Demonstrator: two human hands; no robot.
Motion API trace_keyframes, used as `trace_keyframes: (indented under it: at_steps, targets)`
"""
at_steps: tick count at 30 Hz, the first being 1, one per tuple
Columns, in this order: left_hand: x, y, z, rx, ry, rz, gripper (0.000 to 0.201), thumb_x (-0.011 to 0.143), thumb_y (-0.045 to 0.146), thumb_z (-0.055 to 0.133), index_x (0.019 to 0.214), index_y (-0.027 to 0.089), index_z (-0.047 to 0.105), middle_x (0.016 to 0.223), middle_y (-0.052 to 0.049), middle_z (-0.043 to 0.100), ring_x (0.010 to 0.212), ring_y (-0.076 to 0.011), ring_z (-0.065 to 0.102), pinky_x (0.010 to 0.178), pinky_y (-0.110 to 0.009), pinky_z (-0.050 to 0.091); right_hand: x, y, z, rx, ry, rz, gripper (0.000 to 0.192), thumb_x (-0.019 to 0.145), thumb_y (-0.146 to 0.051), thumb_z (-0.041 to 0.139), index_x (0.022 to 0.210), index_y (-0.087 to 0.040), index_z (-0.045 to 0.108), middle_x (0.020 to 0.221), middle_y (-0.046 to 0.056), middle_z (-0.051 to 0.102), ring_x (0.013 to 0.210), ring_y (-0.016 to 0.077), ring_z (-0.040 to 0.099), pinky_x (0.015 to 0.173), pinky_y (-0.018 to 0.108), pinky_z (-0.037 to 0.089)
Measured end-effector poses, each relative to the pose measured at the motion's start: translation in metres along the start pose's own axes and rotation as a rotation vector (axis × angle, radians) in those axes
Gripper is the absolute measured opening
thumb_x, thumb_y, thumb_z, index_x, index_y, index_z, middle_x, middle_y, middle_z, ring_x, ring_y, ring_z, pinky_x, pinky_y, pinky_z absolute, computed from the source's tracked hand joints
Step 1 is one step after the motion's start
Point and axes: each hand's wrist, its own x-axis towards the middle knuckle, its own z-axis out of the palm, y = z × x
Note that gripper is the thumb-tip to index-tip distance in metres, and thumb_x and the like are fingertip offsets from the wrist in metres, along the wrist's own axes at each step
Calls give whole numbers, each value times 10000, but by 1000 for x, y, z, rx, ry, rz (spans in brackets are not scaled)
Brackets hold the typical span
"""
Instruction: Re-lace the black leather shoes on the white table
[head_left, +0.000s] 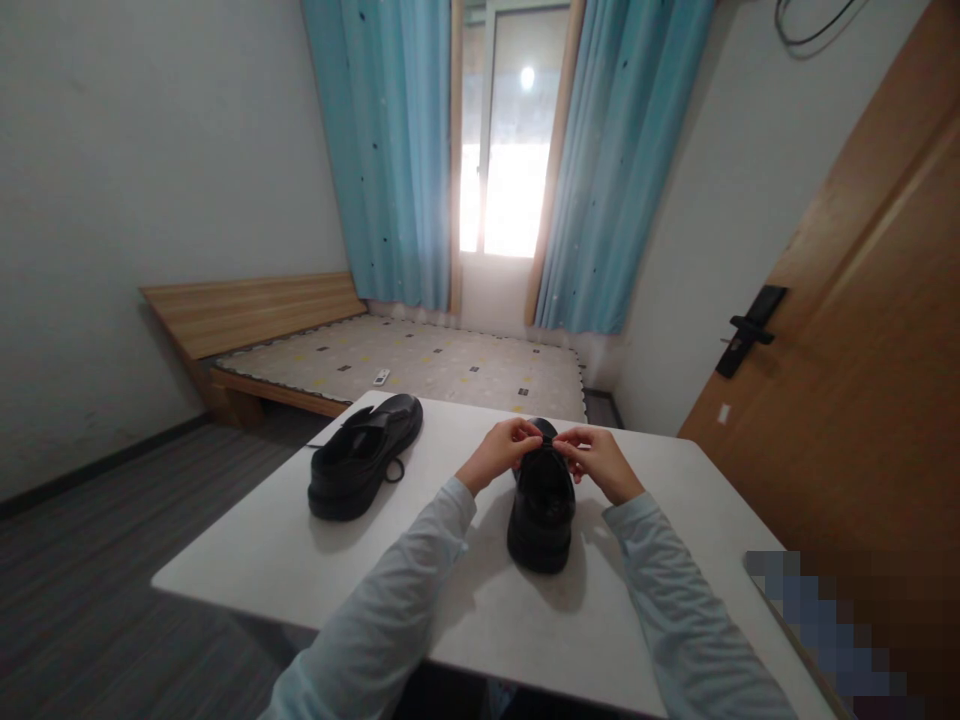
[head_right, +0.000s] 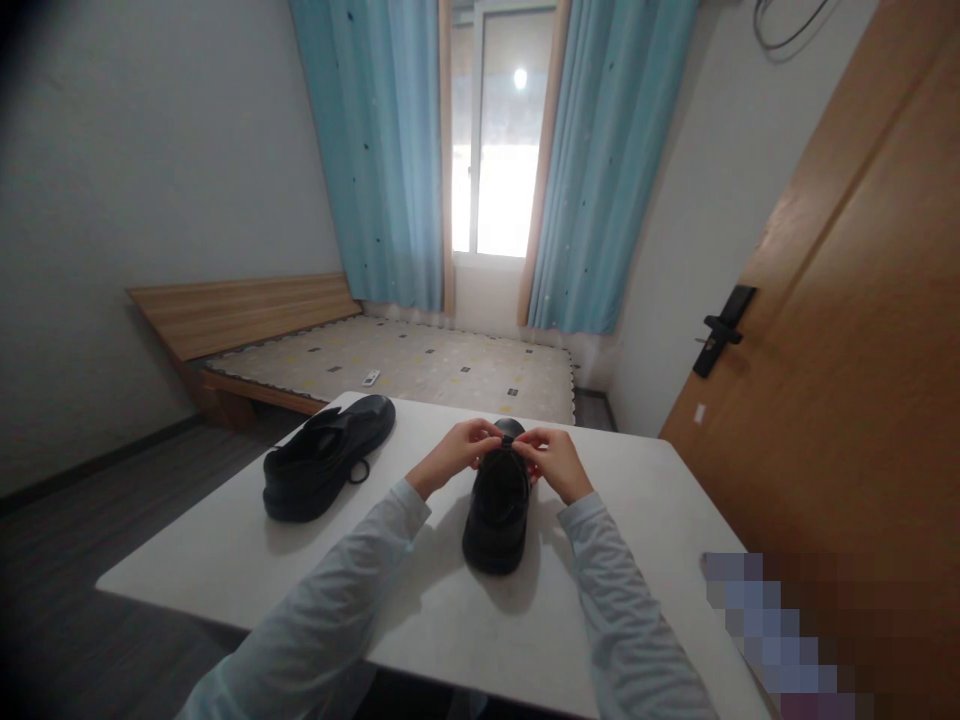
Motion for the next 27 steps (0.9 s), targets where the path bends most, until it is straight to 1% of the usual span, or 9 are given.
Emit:
trace_keyframes:
  at_steps: [3, 6, 10, 13, 18, 23, 27]
  targets:
    - [3, -4, 2, 139, 44, 47, 258, 740, 365, 586, 838, 131, 632, 614, 8, 563, 505, -83, 499, 454, -181, 385, 2, 4, -1, -67, 10, -27, 317, 613, -416, 681, 689, -117, 606, 496, -22, 531, 380, 90, 472, 307, 217, 418]
    - [4, -4, 3, 273, 112, 61, 205, 756, 335, 584, 783, 141, 645, 635, -1, 605, 540, -98, 535, 529, -202, 418, 5, 9, -1, -130, 39, -49, 308, 638, -437, 644, 649, -138, 569, 453, -37, 483, 371, 98, 462, 291, 217, 404]
    - [4, -1, 2, 409, 190, 89, 116, 781, 250, 572, 762, 153, 633, 722, -12, 644, 659, -119, 582, 669, -227, 441, 8, 15, -4, -251, 96, -81, 290, 670, -436, 602, 639, -158, 527, 573, -9, 520, 425, 103, 498, 281, 185, 355]
    - [4, 0, 0, 454, 204, 101, 96, 798, 218, 556, 765, 147, 611, 769, -27, 643, 723, -131, 589, 713, -241, 442, 10, 16, -8, -342, 126, -102, 263, 694, -408, 568, 627, -158, 519, 621, 5, 528, 423, 87, 475, 314, 187, 333]
    - [4, -3, -5, 576, 206, 164, 83, 806, 211, 556, 769, 145, 590, 854, -58, 637, 847, -165, 576, 782, -276, 431, 10, 18, -14, -409, 98, -65, 243, 711, -397, 537, 627, -170, 515, 499, -33, 476, 401, 96, 441, 390, 221, 348]
    - [6, -7, -10, 624, 186, 168, 111, 823, 235, 543, 795, 142, 595, 879, -72, 640, 856, -175, 573, 787, -283, 428, 12, 21, -18, -463, 113, -103, 275, 707, -418, 552, 593, -168, 540, 484, -27, 491, 434, 102, 451, 428, 226, 349]
    - [8, -12, -13, 631, 176, 149, 133, 833, 242, 528, 801, 140, 606, 885, -77, 645, 855, -176, 577, 784, -278, 429, 11, 22, -21, -511, 104, -68, 235, 717, -374, 544, 604, -168, 555, 429, -46, 448, 410, 99, 420, 422, 220, 319]
